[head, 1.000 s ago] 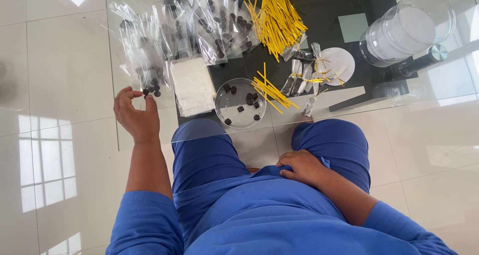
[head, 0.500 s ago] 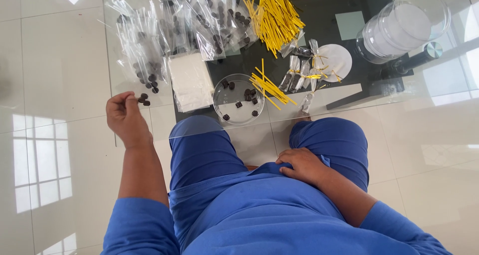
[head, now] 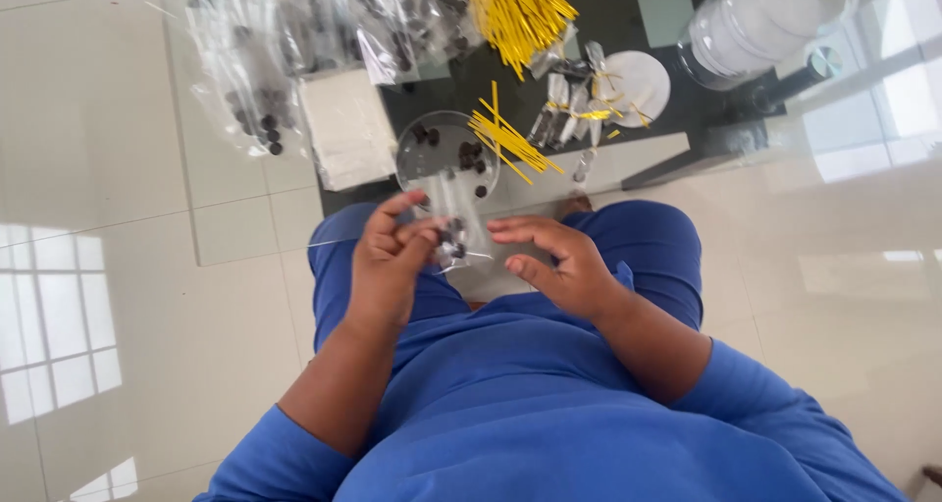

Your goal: Packing small black components into plastic bags and sealing them with yellow twist ties on a glass table.

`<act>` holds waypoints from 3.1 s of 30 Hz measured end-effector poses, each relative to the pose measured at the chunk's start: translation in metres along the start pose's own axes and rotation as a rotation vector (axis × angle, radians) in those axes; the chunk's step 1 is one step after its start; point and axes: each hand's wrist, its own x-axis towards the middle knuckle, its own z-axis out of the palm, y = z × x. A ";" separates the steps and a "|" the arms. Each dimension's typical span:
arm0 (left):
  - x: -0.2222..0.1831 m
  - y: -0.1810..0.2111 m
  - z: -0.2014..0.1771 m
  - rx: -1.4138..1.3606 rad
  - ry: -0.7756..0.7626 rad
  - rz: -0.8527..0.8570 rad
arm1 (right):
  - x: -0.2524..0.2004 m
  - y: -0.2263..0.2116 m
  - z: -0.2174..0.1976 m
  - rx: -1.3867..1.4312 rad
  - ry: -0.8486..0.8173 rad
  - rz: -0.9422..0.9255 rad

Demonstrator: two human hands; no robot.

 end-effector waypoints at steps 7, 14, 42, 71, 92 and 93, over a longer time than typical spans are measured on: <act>-0.029 -0.039 0.019 0.202 -0.177 0.011 | -0.019 0.015 0.004 -0.002 0.132 0.058; -0.030 -0.043 0.021 0.285 -0.187 -0.045 | -0.020 0.017 0.007 0.120 0.182 0.058; -0.032 -0.054 0.032 0.263 -0.180 -0.135 | -0.027 0.032 0.010 0.122 0.147 0.073; -0.037 -0.052 0.021 0.103 0.023 -0.113 | -0.023 0.035 0.040 0.059 0.179 -0.024; -0.030 -0.056 0.014 -0.092 0.085 -0.213 | -0.027 0.032 0.030 -0.971 -0.076 -0.332; -0.030 -0.058 0.014 -0.081 0.076 -0.194 | -0.028 0.032 0.029 -0.953 -0.083 -0.319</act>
